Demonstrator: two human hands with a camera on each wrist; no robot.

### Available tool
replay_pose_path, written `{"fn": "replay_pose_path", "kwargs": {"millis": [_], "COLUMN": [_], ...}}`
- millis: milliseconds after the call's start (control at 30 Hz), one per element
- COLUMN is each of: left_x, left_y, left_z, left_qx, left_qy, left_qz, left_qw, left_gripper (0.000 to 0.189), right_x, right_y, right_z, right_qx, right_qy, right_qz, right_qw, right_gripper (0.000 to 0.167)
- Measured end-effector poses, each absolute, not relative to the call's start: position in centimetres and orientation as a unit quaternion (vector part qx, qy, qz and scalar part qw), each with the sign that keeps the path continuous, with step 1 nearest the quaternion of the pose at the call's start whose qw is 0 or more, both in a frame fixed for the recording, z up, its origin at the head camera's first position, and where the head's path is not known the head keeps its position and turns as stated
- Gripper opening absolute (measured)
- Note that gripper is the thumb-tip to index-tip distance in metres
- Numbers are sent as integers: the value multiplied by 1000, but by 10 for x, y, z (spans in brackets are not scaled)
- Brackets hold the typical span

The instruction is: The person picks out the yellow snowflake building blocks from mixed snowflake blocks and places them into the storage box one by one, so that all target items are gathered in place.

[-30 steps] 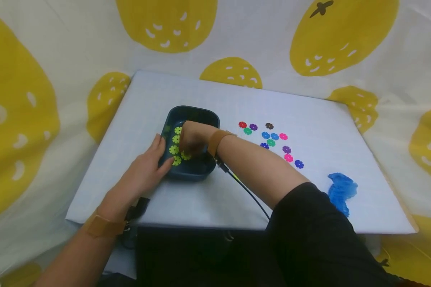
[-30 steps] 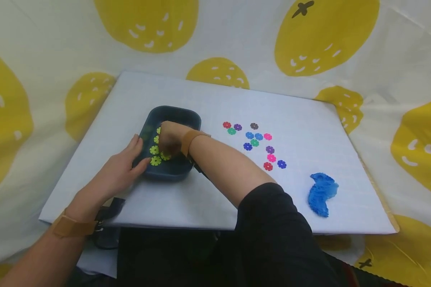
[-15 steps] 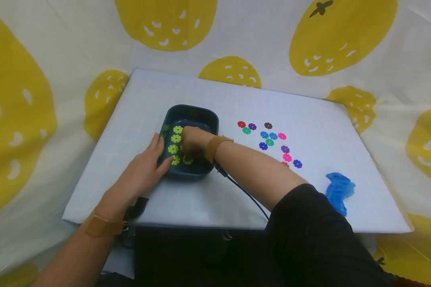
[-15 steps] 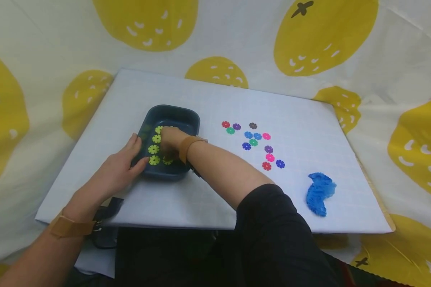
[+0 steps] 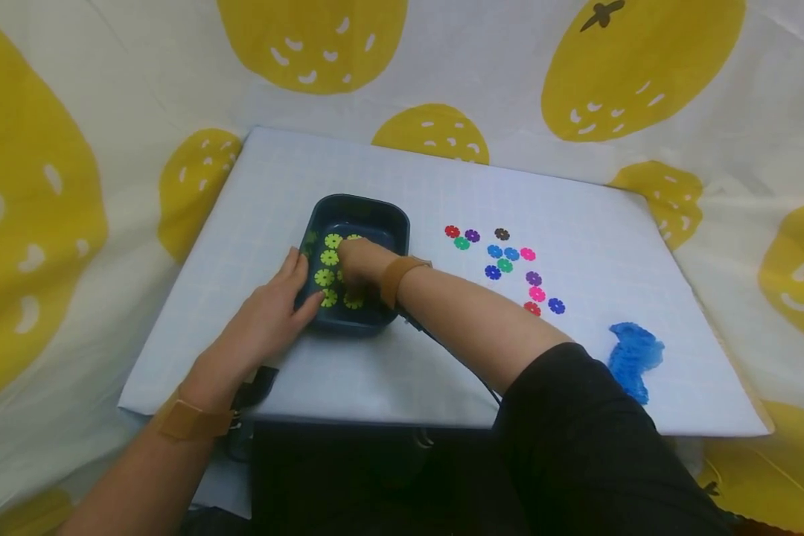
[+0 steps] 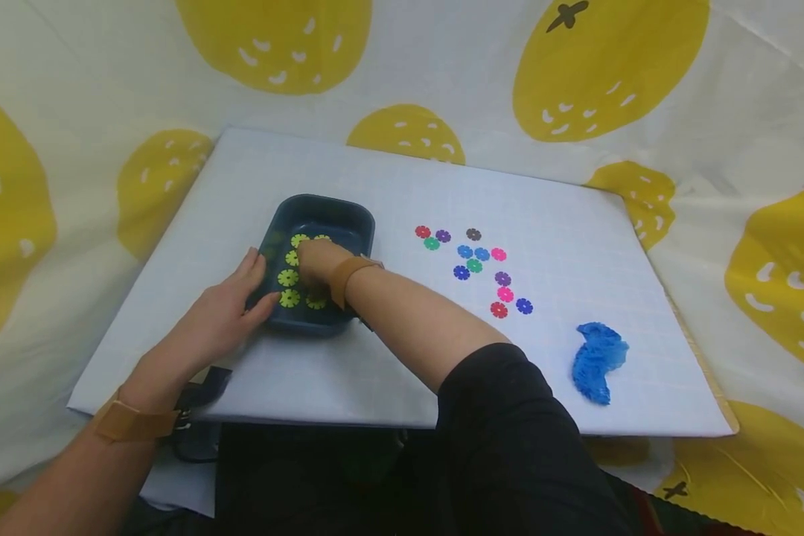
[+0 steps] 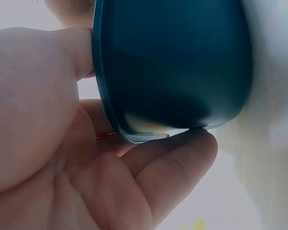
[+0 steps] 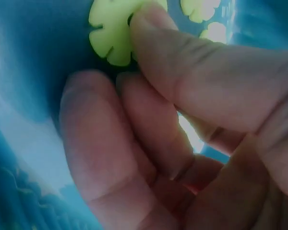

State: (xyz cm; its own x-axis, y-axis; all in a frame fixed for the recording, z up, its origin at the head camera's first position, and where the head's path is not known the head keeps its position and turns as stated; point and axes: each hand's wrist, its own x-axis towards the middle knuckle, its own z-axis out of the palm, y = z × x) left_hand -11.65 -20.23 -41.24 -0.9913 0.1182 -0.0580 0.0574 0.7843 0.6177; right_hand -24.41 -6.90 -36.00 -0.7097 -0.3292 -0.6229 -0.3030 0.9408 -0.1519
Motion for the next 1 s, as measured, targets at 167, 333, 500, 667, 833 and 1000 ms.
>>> {"fn": "replay_pose_path", "kwargs": {"millis": [167, 333, 500, 667, 833, 1000], "left_x": [-116, -115, -114, -114, -113, -112], "left_y": [-204, -203, -202, -200, -200, -198], "left_z": [-412, -412, -410, -412, -413, -414], "left_qx": [41, 41, 45, 42, 36, 38], "left_qy": [944, 944, 944, 944, 945, 946], "left_qz": [323, 324, 324, 323, 321, 318], "left_qw": [45, 50, 52, 54, 47, 43], "left_gripper": [79, 80, 80, 80, 81, 81], "right_x": [-241, -242, -244, -236, -225, -221], "right_y": [-67, -66, -56, -30, 0, 32], "right_z": [-362, -353, -320, -286, -270, -287], "right_qx": [-219, -211, -211, -197, -161, -132], "right_qy": [927, 931, 939, 942, 944, 935], "right_qz": [-13, -21, -31, -22, 12, 73], "right_qw": [306, 297, 270, 271, 288, 322], "right_gripper": [57, 52, 26, 11, 10, 12]}}
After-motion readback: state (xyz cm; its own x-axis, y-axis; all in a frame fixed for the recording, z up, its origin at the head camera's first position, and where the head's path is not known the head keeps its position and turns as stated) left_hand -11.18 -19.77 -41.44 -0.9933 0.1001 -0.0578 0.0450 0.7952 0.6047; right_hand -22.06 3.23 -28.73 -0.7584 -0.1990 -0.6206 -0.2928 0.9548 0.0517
